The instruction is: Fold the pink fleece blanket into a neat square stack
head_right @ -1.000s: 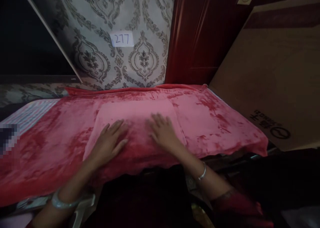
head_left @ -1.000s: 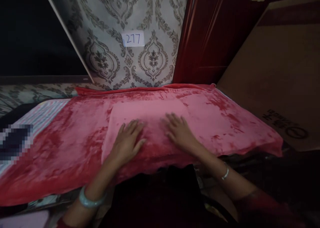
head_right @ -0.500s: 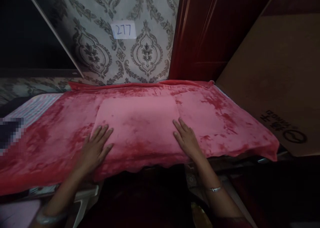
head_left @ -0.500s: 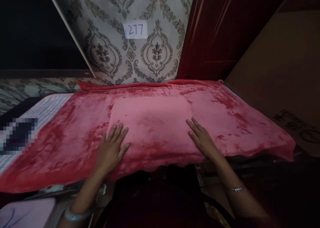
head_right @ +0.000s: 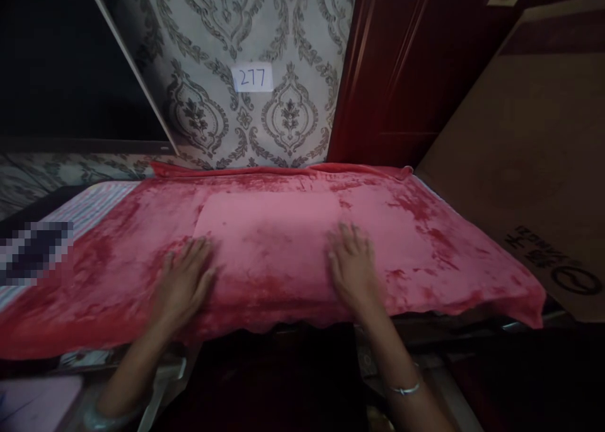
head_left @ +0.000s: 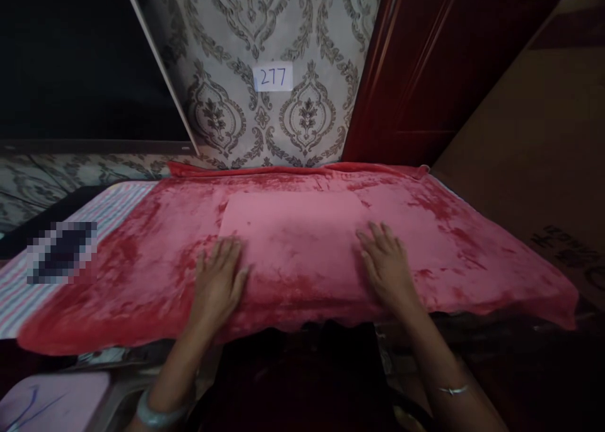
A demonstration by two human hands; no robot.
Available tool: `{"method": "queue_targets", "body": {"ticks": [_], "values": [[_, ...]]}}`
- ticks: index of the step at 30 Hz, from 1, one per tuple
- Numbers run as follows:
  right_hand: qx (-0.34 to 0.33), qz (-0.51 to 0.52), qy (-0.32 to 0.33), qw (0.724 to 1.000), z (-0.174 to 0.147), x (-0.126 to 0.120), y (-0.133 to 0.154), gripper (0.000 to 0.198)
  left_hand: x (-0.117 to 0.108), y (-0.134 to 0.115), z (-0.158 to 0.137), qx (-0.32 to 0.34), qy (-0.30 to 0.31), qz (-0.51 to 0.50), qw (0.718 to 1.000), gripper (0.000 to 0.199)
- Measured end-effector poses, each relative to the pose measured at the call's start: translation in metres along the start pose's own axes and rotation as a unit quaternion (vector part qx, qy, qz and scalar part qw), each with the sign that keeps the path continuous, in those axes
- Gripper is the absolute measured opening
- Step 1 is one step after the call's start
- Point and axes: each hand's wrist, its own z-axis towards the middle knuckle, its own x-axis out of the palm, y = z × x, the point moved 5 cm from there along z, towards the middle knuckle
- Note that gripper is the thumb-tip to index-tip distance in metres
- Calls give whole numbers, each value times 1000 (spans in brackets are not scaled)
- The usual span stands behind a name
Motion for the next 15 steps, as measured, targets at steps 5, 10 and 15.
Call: {"method": "queue_targets", "body": {"ticks": [5, 10, 15], "values": [[-190, 4, 154, 970, 20, 26, 108, 54, 17, -63, 29, 126, 76, -14, 989, 58], [-161, -2, 233, 959, 38, 52, 102, 58, 40, -65, 46, 146, 156, -25, 977, 64], [-18, -51, 199, 978, 45, 44, 20, 58, 35, -15, 52, 55, 144, 6, 988, 61]]}}
